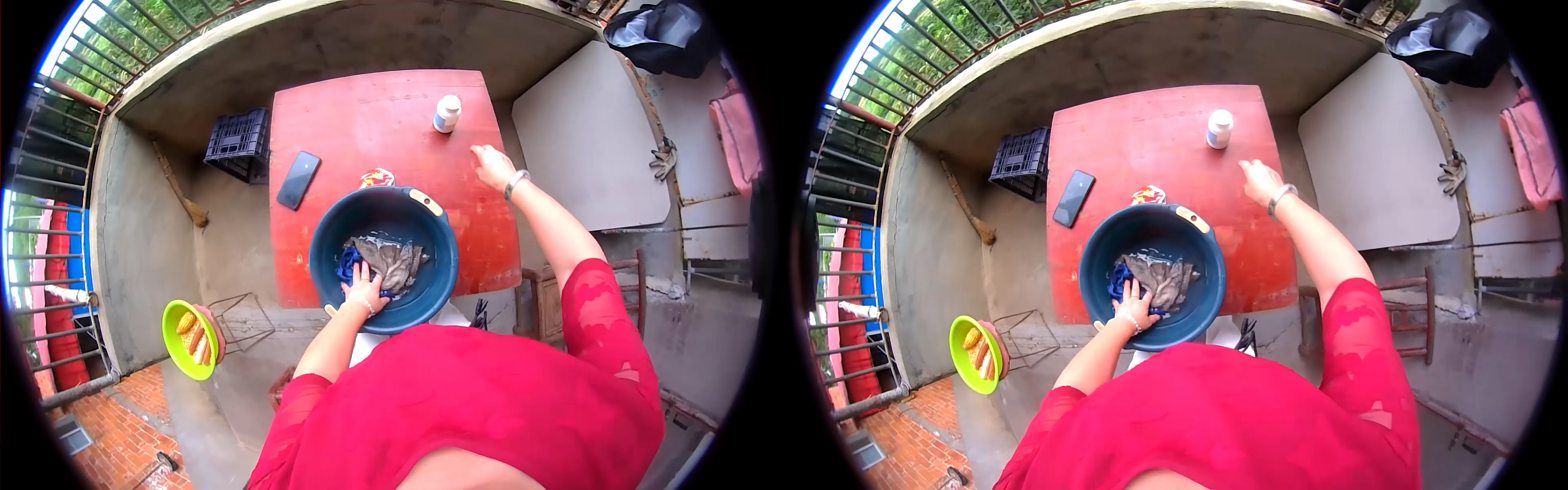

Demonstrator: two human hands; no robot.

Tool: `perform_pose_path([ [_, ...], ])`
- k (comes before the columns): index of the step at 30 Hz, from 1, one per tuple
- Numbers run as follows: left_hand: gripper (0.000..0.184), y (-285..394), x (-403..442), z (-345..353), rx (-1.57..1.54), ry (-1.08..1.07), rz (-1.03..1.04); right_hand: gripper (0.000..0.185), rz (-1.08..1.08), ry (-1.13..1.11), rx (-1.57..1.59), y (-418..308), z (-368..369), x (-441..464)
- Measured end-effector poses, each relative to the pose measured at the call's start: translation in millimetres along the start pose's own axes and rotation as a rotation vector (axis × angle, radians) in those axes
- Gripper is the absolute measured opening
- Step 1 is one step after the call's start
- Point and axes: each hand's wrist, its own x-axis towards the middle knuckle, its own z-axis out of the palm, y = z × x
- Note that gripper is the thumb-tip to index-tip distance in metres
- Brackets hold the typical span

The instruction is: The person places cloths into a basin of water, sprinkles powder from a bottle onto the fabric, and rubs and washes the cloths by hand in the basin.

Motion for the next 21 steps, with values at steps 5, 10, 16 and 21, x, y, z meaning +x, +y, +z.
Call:
perform_pose_path([
  [5,0.072,11,4,-11,-0.082,-0.099,-0.061,0.052,-0.008,-0.054,0.109,-2,-23,95],
  [10,0.073,5,19,2,-0.094,-0.054,-0.064,0.052,-0.011,-0.032,0.131,9,6,163],
  [16,0.075,8,17,-2,-0.073,-0.093,-0.084,0.042,0.019,-0.032,0.026,31,-6,120],
  [21,0.076,4,21,-5,-0.078,-0.140,-0.050,0.041,0.161,0.119,0.435,61,-22,52],
])
